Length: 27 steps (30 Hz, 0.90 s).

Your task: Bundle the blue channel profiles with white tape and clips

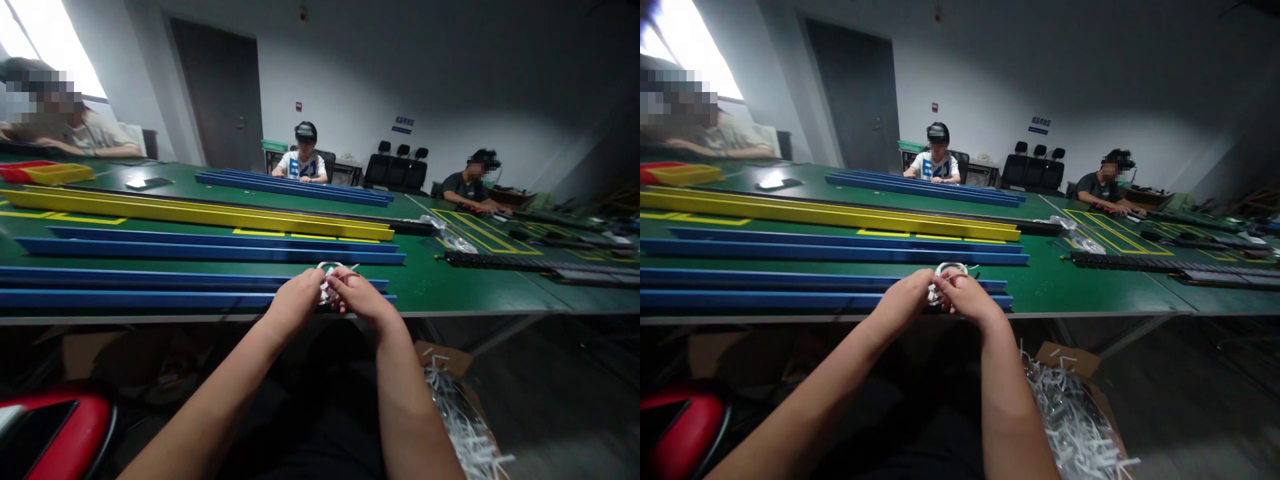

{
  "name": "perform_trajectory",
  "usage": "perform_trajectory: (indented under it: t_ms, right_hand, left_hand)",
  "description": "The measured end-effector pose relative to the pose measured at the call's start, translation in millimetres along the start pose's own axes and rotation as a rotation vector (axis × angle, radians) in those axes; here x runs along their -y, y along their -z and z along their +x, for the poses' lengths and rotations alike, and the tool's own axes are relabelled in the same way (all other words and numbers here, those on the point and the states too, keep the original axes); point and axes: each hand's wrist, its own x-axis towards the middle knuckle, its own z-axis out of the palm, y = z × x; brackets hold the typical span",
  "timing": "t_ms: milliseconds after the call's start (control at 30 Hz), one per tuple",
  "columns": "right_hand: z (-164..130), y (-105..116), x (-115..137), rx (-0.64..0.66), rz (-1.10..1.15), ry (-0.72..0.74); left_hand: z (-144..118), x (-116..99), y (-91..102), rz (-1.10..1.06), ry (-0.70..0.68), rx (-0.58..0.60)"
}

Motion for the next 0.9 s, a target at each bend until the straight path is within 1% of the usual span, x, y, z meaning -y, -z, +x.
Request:
perform_trajectory:
  t_ms: [100,167,233,333,467,533,567,600,633,700,733,767,800,833,867,900]
  right_hand:
    - [-2,-8,6,-0.082,-0.186,0.088]
    - [-3,-6,5,-0.132,-0.212,0.120]
    - [-4,-3,0,-0.148,-0.129,0.111]
    - [-4,4,-11,-0.157,0.071,0.095]
    - [-12,15,-17,-0.248,0.237,0.105]
    - [-22,23,-16,-0.276,0.336,0.144]
    - [-28,27,-15,-0.275,0.424,0.190]
    - [-34,32,-15,-0.275,0.547,0.265]
    - [-39,36,-15,-0.264,0.708,0.370]
    - [-48,45,-17,-0.203,1.133,0.655]
    - [-51,49,-17,-0.117,1.334,0.815]
    - [-52,53,-17,-0.033,1.502,0.940]
    - [-52,56,-17,0.035,1.628,1.023]
    - [-52,58,-16,0.066,1.713,1.067]
    - [-51,60,-14,0.040,1.758,1.066]
    - [-49,61,-13,-0.037,1.759,1.033]
  left_hand:
    - [-1,-2,-1.1,0.028,-0.011,-0.006]
    - [-1,-2,0.9,-0.014,-0.041,-0.027]
    - [-1,-2,4.0,-0.097,-0.090,-0.047]
    - [0,-3,9.4,-0.226,-0.135,-0.084]
    - [-2,-1,16.3,-0.423,-0.179,-0.106]
    - [-4,2,17.7,-0.532,-0.202,-0.128]
    - [-6,4,17.6,-0.564,-0.206,-0.148]
    - [-7,6,16.9,-0.575,-0.207,-0.167]
    - [-7,8,15.5,-0.566,-0.204,-0.178]
    - [-7,13,11.3,-0.516,-0.195,-0.170]
    - [-7,15,8.5,-0.487,-0.187,-0.162]
    - [-6,18,5.5,-0.461,-0.177,-0.155]
    - [-5,20,2.3,-0.438,-0.168,-0.152]
    - [-5,22,-0.7,-0.416,-0.159,-0.154]
    - [-4,23,-3.6,-0.393,-0.150,-0.160]
    - [-3,24,-6.0,-0.369,-0.143,-0.166]
